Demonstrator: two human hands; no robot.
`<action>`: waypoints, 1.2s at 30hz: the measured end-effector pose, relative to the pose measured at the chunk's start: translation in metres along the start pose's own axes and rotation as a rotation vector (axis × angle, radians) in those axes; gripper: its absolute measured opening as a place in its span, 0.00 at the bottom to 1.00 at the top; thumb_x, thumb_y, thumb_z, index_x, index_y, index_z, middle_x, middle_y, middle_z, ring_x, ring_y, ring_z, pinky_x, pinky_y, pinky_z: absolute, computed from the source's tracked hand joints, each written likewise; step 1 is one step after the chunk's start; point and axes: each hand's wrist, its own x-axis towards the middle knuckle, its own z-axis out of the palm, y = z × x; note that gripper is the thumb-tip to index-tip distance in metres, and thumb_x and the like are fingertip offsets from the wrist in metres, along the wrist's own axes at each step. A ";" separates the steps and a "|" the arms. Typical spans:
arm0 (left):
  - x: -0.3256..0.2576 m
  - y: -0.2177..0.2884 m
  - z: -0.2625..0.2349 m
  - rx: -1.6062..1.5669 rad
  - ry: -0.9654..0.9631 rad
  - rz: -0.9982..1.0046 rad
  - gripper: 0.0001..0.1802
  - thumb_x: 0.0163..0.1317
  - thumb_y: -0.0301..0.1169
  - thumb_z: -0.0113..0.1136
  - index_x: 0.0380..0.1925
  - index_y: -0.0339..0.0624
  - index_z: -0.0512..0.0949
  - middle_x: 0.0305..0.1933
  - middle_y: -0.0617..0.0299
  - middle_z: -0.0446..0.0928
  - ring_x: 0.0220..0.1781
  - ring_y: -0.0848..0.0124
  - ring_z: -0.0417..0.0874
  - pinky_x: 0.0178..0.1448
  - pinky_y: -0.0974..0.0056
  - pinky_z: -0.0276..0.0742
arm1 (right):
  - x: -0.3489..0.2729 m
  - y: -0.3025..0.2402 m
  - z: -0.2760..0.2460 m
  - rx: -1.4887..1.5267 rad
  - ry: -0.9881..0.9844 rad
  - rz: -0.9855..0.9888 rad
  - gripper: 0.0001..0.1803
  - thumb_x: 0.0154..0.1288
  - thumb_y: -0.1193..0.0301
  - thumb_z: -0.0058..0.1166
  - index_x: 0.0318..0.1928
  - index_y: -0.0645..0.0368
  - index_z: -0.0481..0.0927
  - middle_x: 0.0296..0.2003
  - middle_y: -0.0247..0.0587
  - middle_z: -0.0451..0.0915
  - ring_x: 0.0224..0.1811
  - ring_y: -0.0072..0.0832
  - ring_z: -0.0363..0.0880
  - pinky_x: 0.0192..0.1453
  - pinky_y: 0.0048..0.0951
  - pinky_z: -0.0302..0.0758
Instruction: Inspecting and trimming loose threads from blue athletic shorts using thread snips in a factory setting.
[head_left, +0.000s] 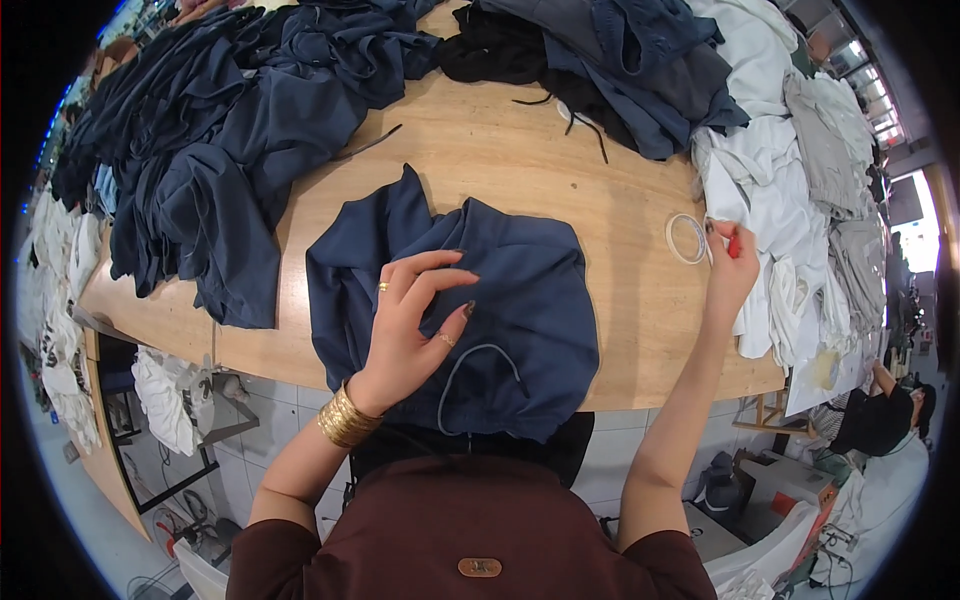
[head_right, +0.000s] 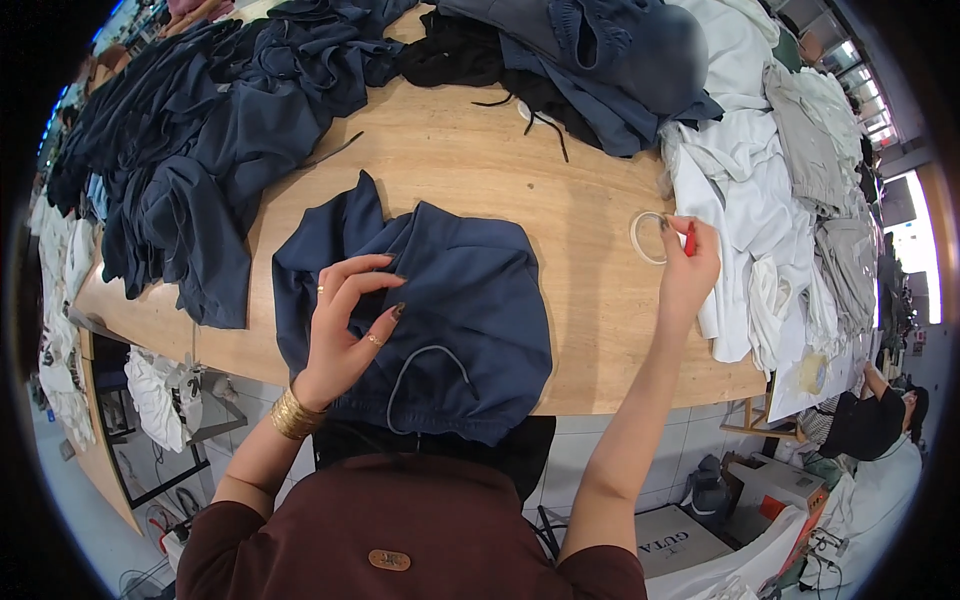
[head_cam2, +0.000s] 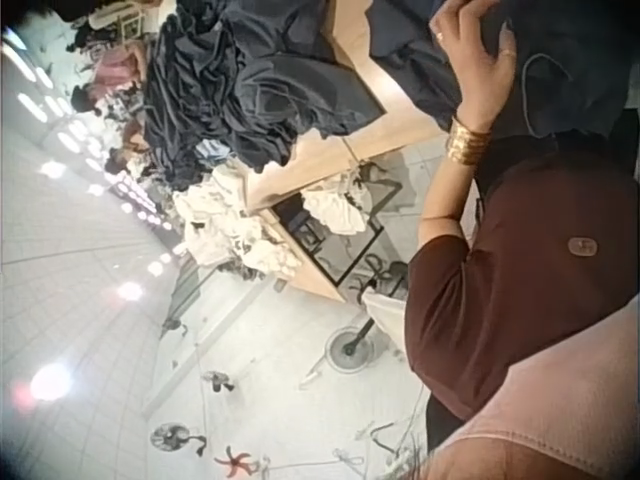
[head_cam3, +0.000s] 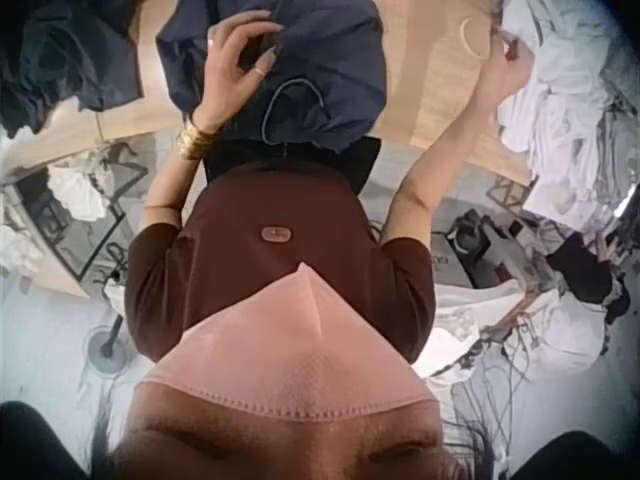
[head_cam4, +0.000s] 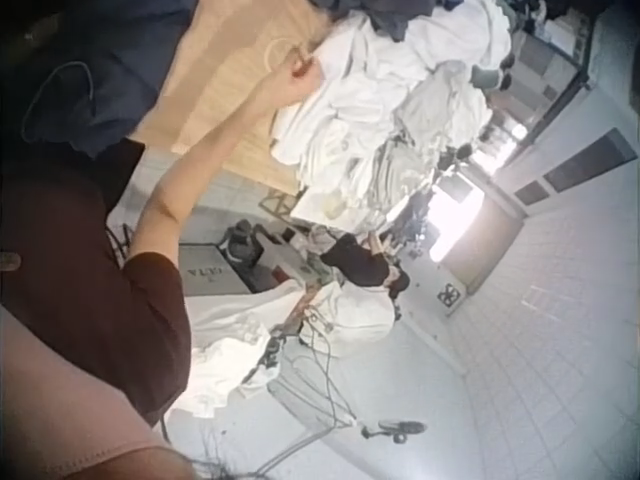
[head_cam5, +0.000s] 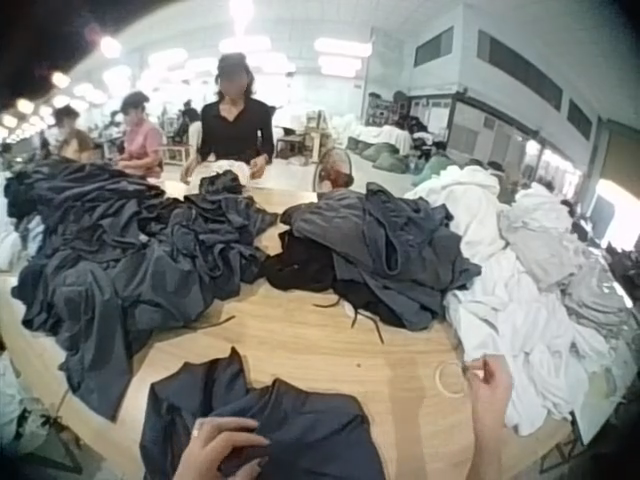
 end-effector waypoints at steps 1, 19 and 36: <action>0.000 -0.003 -0.003 0.030 -0.041 -0.034 0.20 0.48 0.22 0.64 0.44 0.46 0.77 0.54 0.58 0.72 0.54 0.58 0.69 0.59 0.61 0.64 | -0.002 0.007 -0.001 0.009 -0.004 0.001 0.08 0.59 0.78 0.55 0.40 0.63 0.78 0.35 0.39 0.77 0.32 0.27 0.75 0.37 0.25 0.71; -0.026 -0.068 -0.018 -0.831 -0.083 -0.741 0.08 0.66 0.32 0.54 0.36 0.37 0.78 0.33 0.75 0.75 0.36 0.88 0.71 0.40 0.79 0.65 | -0.125 -0.118 0.169 0.051 -0.548 0.155 0.21 0.51 0.72 0.56 0.48 0.65 0.75 0.36 0.61 0.79 0.39 0.52 0.80 0.41 0.43 0.76; -0.033 -0.083 -0.047 -0.548 -0.258 -0.658 0.15 0.69 0.34 0.49 0.39 0.32 0.78 0.30 0.67 0.79 0.35 0.81 0.77 0.40 0.74 0.70 | -0.092 -0.124 0.079 0.927 -0.298 0.939 0.02 0.60 0.74 0.55 0.33 0.55 0.75 0.19 0.24 0.71 0.12 0.10 0.60 0.13 0.18 0.53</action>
